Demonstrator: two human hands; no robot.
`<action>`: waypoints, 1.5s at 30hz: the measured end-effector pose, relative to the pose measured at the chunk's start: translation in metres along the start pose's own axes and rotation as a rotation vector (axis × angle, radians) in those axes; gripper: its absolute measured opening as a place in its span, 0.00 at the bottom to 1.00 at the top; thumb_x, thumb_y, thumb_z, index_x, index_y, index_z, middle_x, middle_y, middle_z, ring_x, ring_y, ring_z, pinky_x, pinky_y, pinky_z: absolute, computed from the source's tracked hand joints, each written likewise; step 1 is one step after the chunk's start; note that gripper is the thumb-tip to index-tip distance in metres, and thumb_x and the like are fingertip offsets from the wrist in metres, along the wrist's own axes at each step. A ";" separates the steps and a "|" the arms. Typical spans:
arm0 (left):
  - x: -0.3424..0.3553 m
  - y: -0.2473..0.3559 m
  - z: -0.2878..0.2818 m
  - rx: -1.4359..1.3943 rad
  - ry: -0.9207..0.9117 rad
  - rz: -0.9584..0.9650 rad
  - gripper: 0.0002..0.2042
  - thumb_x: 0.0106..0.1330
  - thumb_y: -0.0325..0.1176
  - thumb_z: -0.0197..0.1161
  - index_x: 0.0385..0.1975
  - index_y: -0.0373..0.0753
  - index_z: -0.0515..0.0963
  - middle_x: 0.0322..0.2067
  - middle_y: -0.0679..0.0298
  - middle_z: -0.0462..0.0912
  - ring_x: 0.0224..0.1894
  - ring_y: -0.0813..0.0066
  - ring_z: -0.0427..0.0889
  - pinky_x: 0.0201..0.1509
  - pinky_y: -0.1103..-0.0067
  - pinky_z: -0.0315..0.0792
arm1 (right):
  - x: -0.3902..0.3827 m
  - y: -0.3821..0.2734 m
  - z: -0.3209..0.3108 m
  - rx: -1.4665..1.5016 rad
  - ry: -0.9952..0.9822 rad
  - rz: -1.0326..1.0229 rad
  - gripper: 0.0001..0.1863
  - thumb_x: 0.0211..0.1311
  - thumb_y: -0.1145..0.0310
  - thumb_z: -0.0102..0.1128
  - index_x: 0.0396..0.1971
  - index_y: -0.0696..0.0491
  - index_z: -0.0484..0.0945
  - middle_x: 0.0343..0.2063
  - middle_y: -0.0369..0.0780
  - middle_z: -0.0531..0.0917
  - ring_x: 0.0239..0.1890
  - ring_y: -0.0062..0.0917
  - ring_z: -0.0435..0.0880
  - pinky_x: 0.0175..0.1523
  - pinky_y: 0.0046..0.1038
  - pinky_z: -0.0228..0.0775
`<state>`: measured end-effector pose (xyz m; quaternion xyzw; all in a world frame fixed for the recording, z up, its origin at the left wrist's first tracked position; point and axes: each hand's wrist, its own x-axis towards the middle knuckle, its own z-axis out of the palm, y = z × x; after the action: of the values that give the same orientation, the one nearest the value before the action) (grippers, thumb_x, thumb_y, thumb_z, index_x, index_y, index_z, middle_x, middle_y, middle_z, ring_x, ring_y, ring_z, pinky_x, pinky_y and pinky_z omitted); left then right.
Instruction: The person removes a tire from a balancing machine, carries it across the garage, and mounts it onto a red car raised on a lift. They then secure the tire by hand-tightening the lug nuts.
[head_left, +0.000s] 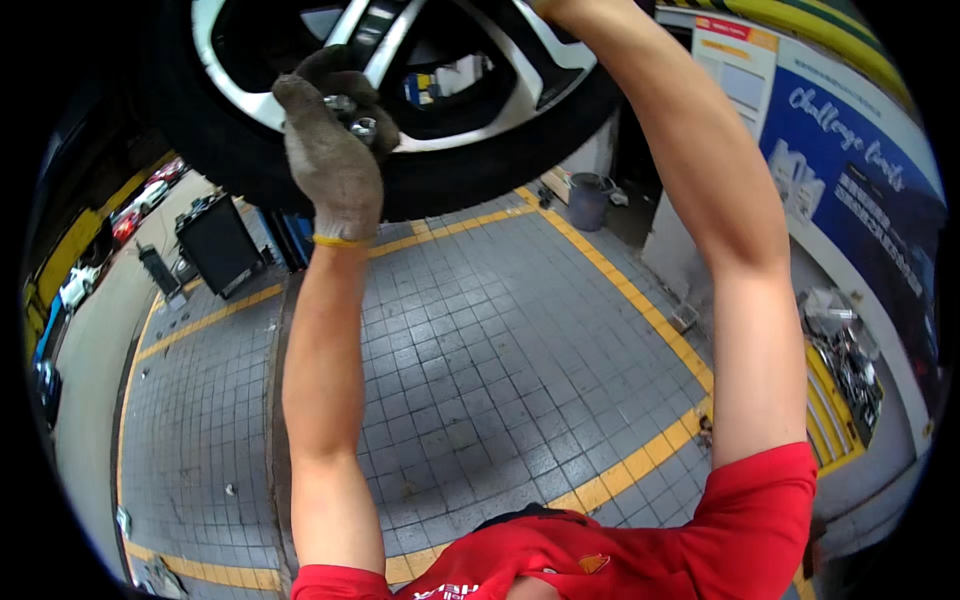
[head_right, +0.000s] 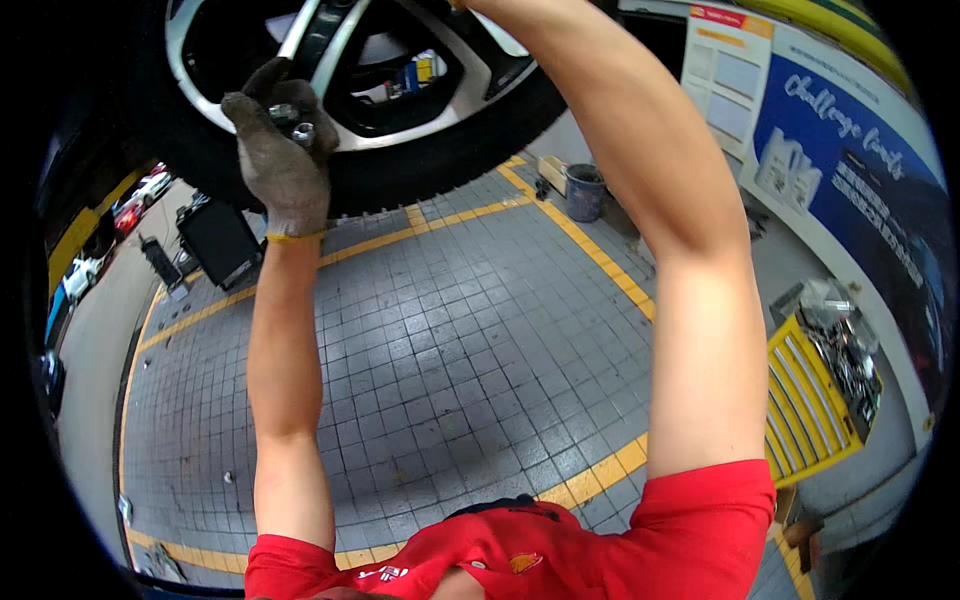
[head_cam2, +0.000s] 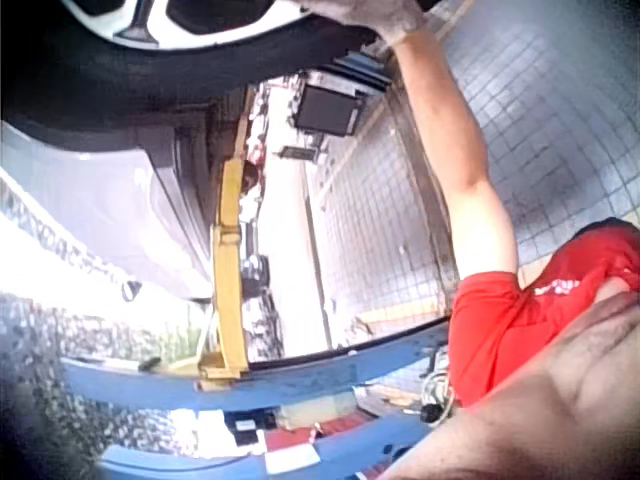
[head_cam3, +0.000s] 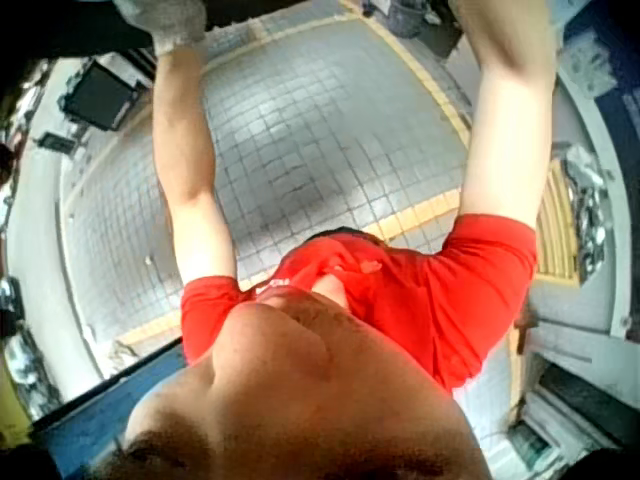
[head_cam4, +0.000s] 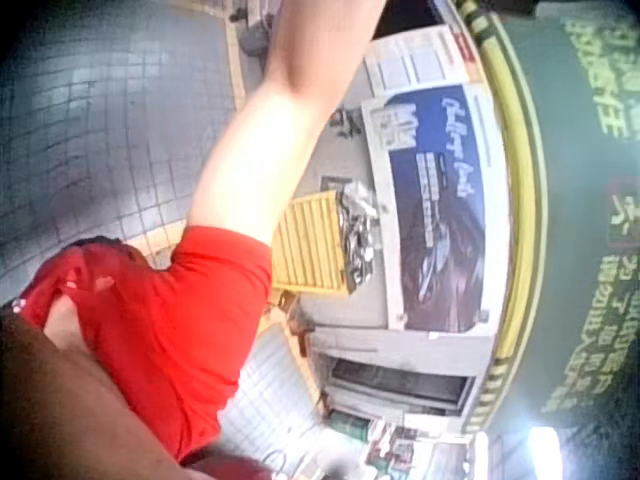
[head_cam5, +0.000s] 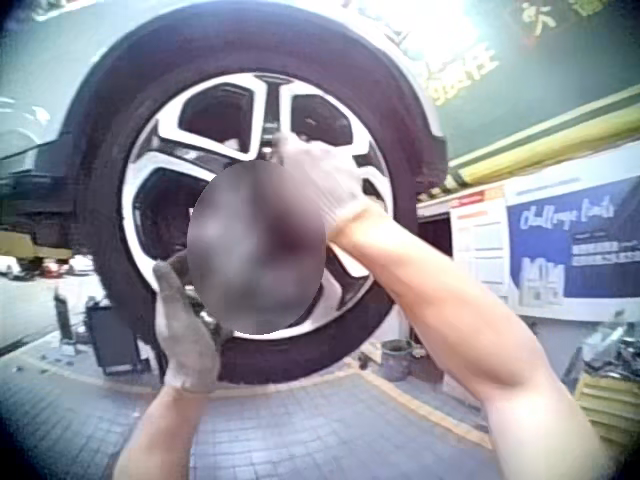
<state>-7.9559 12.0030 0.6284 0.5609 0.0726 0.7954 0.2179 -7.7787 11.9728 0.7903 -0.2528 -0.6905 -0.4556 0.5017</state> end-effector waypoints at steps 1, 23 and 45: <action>0.000 0.000 -0.001 -0.036 0.000 0.000 0.37 0.77 0.70 0.42 0.58 0.39 0.78 0.34 0.65 0.84 0.23 0.83 0.77 0.20 0.87 0.67 | -0.011 -0.013 -0.001 0.109 -0.002 -0.039 0.10 0.69 0.66 0.56 0.38 0.56 0.83 0.28 0.51 0.87 0.31 0.51 0.88 0.39 0.45 0.81; 0.007 -0.005 -0.006 -0.135 -0.043 -0.021 0.41 0.74 0.73 0.45 0.63 0.36 0.68 0.36 0.67 0.75 0.24 0.82 0.77 0.21 0.85 0.65 | -0.007 -0.024 0.031 0.175 -0.204 0.034 0.22 0.79 0.65 0.55 0.69 0.50 0.72 0.60 0.49 0.82 0.58 0.36 0.86 0.63 0.35 0.80; 0.003 -0.006 -0.014 -0.100 -0.154 0.076 0.22 0.82 0.53 0.52 0.53 0.37 0.72 0.27 0.67 0.77 0.24 0.83 0.79 0.27 0.82 0.75 | 0.041 -0.003 0.064 -0.231 -0.107 -0.410 0.07 0.67 0.72 0.62 0.41 0.54 0.87 0.40 0.51 0.85 0.42 0.50 0.87 0.48 0.45 0.80</action>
<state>-7.9682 12.0118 0.6234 0.6109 -0.0054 0.7604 0.2204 -7.8257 12.0239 0.8222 -0.1866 -0.6963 -0.6098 0.3294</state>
